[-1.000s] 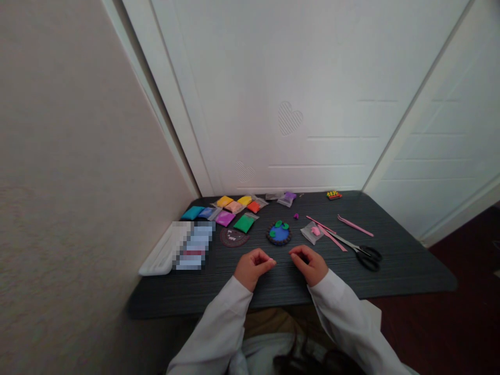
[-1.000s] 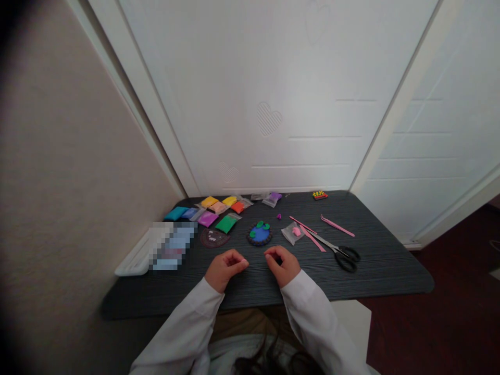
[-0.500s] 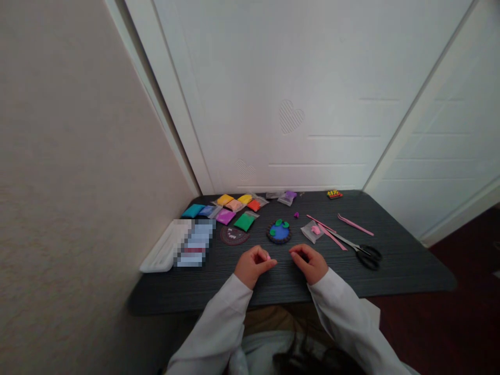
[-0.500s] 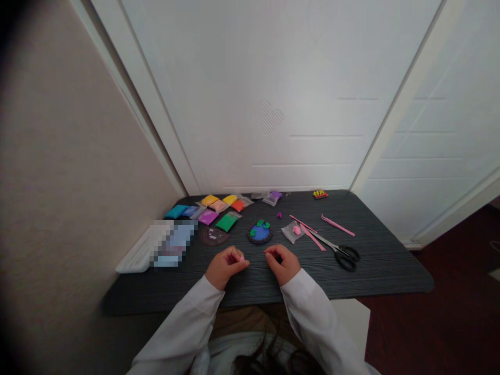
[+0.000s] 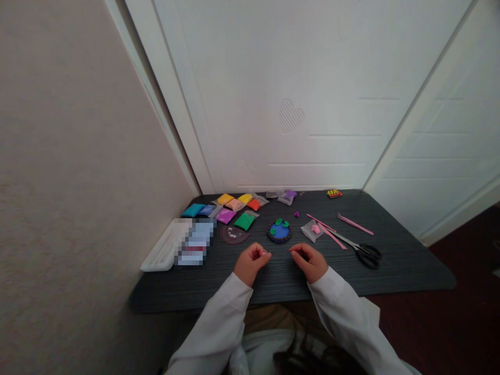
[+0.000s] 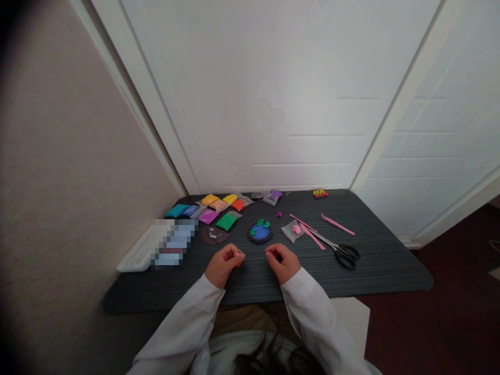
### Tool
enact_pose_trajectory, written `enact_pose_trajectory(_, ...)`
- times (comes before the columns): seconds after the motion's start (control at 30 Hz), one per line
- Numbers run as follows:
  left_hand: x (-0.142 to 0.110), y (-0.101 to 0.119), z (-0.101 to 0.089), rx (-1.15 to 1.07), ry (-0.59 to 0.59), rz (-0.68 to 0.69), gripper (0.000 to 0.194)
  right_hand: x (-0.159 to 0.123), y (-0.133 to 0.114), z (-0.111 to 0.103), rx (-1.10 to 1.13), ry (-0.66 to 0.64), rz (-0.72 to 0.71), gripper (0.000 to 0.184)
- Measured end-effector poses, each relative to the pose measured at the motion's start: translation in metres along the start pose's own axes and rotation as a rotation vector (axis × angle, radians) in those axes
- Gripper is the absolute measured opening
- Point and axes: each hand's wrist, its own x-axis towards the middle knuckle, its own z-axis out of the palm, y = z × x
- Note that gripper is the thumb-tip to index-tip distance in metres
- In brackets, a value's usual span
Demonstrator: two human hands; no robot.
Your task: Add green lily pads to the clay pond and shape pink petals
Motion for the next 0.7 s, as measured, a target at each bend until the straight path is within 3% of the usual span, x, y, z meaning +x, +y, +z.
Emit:
enact_pose_trajectory(0.27, -0.002, 0.006, 0.003, -0.024, -0.016, -0.036, 0.019, 0.0, -0.001, -0.001, -0.017, -0.009, 0.001, 0.018)
enact_pose_trajectory(0.7, -0.003, 0.002, 0.003, -0.164, -0.034, -0.13, 0.036, 0.0, -0.002, -0.001, -0.014, 0.01, -0.007, 0.019)
